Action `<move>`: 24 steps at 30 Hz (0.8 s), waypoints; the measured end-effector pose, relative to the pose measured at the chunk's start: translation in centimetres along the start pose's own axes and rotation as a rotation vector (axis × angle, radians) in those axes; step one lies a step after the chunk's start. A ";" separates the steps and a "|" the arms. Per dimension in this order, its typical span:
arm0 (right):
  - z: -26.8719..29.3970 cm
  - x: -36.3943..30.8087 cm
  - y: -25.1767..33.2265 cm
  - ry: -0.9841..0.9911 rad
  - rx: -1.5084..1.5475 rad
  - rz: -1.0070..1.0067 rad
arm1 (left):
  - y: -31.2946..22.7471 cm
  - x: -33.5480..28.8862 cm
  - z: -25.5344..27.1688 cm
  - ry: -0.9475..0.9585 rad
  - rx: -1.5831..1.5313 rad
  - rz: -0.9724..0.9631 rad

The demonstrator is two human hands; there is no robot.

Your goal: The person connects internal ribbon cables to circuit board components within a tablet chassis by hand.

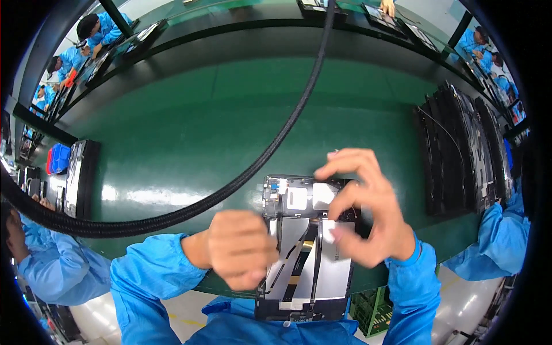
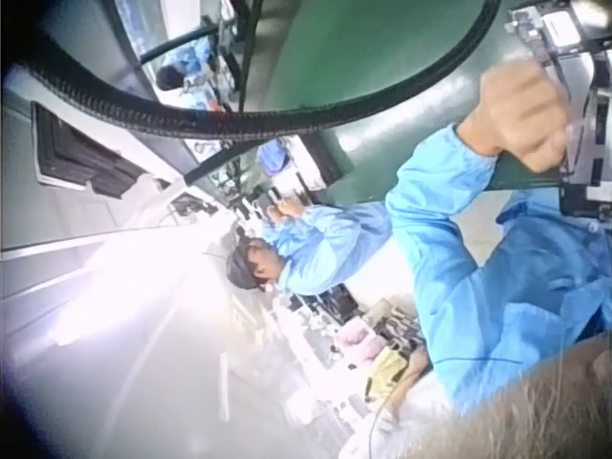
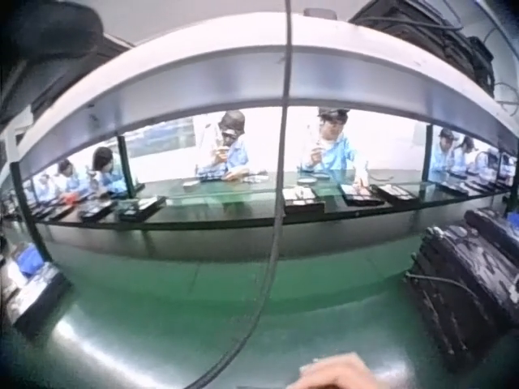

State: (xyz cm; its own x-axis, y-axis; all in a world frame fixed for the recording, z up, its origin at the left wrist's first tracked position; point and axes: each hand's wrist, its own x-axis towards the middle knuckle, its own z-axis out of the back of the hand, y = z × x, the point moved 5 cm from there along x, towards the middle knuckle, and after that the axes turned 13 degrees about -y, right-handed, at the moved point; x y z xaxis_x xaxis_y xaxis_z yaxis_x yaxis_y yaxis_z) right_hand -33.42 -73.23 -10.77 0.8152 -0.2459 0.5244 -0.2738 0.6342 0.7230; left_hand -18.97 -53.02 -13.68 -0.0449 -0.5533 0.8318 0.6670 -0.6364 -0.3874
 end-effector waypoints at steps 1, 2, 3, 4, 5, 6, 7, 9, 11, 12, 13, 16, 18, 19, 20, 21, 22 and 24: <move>-1.2 0.0 1.1 0.060 0.010 0.011 | -1.2 -0.7 0.1 0.060 0.024 -0.125; -2.5 -0.1 2.1 0.132 0.011 0.047 | -1.9 -1.0 0.4 0.053 0.026 -0.120; -3.8 -0.4 2.8 0.205 0.014 0.083 | -3.0 -1.3 0.6 0.080 0.023 -0.200; -4.9 -1.0 3.3 0.245 0.003 0.093 | -4.0 -1.6 0.7 0.109 0.015 -0.283; -5.9 -1.5 3.4 0.286 -0.007 0.103 | -4.5 -2.1 0.7 0.105 0.015 -0.278; -6.4 -1.8 3.5 0.331 0.023 0.087 | -5.2 -2.6 0.5 0.126 0.012 -0.344; -6.7 -1.7 3.5 0.336 0.031 0.090 | -5.9 -3.2 0.6 0.151 0.017 -0.409; -7.1 -1.6 3.4 0.374 0.068 0.047 | -6.3 -3.5 1.1 0.155 0.057 -0.407; -7.5 -1.8 3.6 0.375 0.062 0.052 | -6.2 -3.1 1.2 0.138 0.098 -0.450; -7.8 -1.9 3.6 0.398 0.014 0.048 | -6.0 -3.1 1.1 0.135 0.099 -0.444; -8.1 -2.1 3.6 0.421 -0.032 0.045 | -6.0 -3.0 0.9 0.128 0.094 -0.457; -8.3 -2.4 3.7 0.434 -0.082 0.057 | -5.9 -2.9 0.7 0.129 0.092 -0.482; -8.7 -2.5 3.7 0.365 -0.123 0.081 | -6.1 -2.9 0.7 0.142 0.093 -0.500; -8.8 -2.5 3.6 0.296 -0.167 0.104 | -6.2 -3.0 0.7 0.148 0.119 -0.518; -8.9 -2.5 3.5 0.294 -0.165 0.101 | -6.2 -3.1 0.6 0.154 0.145 -0.536; -8.9 -2.3 3.4 0.254 -0.187 0.116 | -6.1 -3.1 0.6 0.157 0.142 -0.535; -8.7 -2.2 3.4 0.217 -0.210 0.130 | -6.0 -3.2 0.6 0.164 0.132 -0.578; -8.6 -2.2 3.4 0.185 -0.225 0.150 | -6.0 -3.2 0.4 0.172 0.119 -0.621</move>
State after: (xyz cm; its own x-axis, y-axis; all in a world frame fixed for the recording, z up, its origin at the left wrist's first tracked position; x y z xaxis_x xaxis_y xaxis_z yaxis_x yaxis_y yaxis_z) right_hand -31.75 -64.23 -13.34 0.8586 -0.0129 0.5124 -0.2956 0.8042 0.5156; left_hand -22.47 -47.20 -13.89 -0.5599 -0.1867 0.8072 0.5561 -0.8069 0.1992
